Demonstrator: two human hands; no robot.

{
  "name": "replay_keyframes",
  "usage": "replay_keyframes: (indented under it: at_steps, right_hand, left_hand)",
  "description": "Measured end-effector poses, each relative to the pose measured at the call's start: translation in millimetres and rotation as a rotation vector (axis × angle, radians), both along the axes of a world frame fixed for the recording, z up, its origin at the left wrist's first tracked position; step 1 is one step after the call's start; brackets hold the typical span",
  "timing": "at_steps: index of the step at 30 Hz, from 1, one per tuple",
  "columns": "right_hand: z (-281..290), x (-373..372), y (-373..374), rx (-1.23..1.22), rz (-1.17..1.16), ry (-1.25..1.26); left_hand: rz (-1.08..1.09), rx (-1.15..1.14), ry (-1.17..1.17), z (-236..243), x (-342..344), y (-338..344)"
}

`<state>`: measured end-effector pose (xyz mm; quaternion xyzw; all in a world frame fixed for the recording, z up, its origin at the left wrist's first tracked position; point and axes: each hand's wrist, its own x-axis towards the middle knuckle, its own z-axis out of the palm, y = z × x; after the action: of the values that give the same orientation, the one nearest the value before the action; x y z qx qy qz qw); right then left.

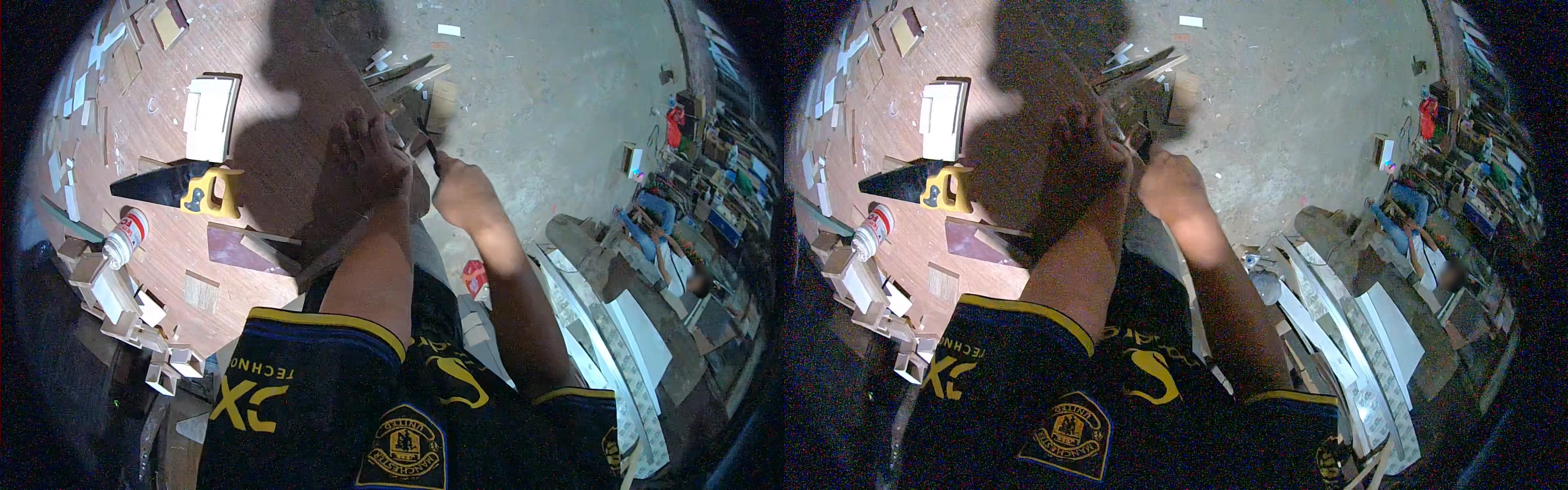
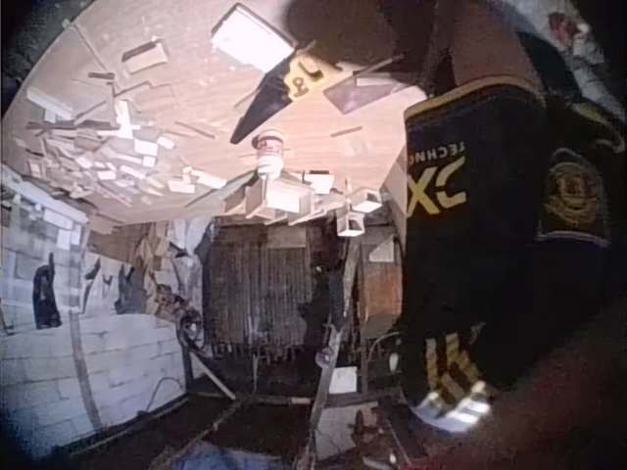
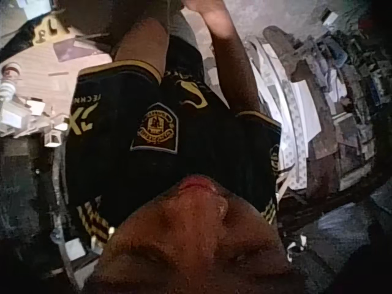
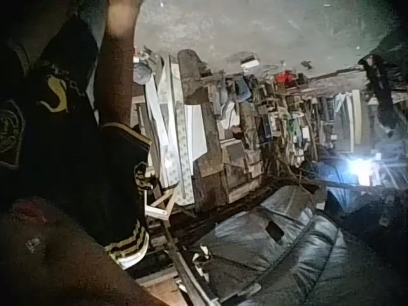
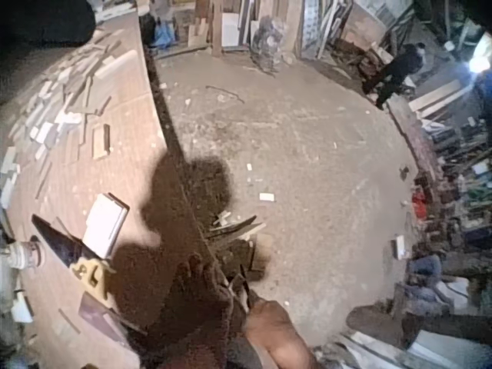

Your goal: Measuring a piece of wood with a ruler and using a chisel and hammer to carve a notch.

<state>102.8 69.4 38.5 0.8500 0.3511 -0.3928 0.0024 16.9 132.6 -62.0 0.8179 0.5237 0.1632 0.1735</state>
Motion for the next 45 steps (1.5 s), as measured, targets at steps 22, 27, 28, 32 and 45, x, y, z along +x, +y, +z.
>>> replay_keyframes:
  at_steps: [22,27,28,32,45]
  right_hand:
    - [10,-1,5,-0.065,-0.155,0.044]
    - [18,6,14,-0.130,0.012,0.096]
    - [14,5,15,-0.129,0.016,0.097]
    - [-11,-2,5,-0.136,-0.149,-0.041]
    - [19,4,15,-0.082,-0.093,0.097]
  left_hand:
    - [-0.112,-0.142,0.014,-8,-3,-1]
    - [-0.034,-0.060,-0.044,-17,-1,7]
    - [-0.077,-0.102,-0.040,-24,-3,9]
    - [-0.006,-0.668,0.265,31,22,27]
    - [-0.017,-0.113,-0.053,-20,-2,-5]
